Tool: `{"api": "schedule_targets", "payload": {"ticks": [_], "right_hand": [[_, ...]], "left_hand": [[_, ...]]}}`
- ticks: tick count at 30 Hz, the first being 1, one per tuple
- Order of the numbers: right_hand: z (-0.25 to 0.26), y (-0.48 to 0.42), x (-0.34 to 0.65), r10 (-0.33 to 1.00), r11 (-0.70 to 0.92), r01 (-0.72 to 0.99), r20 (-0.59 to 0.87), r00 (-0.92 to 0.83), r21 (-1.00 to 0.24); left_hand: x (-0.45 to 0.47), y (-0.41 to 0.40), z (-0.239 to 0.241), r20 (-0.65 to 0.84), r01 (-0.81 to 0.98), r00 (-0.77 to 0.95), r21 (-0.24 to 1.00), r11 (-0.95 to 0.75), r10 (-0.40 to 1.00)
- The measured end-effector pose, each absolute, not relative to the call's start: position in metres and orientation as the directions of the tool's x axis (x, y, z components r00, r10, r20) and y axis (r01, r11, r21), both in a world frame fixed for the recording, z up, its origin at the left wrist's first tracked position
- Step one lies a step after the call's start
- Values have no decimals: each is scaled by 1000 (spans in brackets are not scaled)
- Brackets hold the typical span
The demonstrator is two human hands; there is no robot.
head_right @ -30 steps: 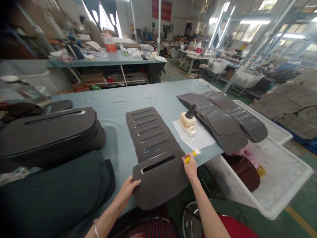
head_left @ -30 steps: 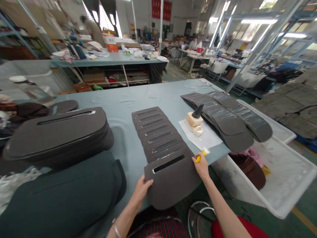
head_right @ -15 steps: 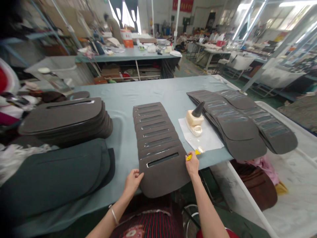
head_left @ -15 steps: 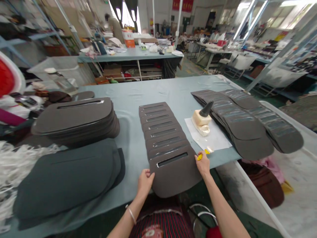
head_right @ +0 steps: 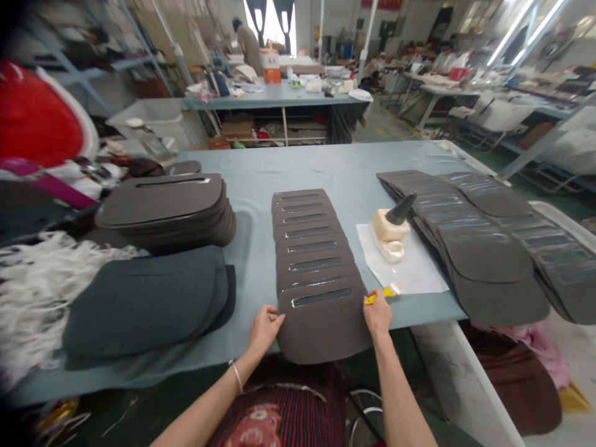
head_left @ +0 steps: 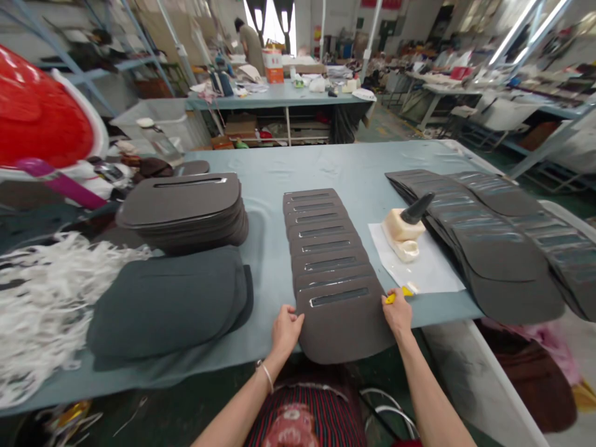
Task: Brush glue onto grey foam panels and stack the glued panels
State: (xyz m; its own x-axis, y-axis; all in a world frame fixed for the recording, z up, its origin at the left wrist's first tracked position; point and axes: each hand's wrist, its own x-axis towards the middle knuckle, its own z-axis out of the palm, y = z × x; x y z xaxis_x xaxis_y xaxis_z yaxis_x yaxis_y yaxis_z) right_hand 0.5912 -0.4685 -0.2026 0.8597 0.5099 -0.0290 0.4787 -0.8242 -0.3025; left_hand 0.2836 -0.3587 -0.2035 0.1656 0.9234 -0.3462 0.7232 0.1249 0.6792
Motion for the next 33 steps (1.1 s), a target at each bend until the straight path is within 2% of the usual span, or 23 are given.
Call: {"api": "schedule_targets", "payload": {"ticks": [8,19,26,33], "right_hand": [[-215,-467,597,527,-827,500,-44,849,-258],[-202,-460,588,587,-799,571,-34,809,-190],[-201,-462,591,581,-804,562,-59,811,-195],[-203,-462,591,588,-803,569,-80,805,-178]], "left_hand": [[284,-352,-199,-413,751,129,634,183,902],[289,-354,-193,-369,813,225,581,35,902],[285,-354,-198,-345,782,221,622,46,912],[289,-352,-193,-368,810,193,583,64,910]]}}
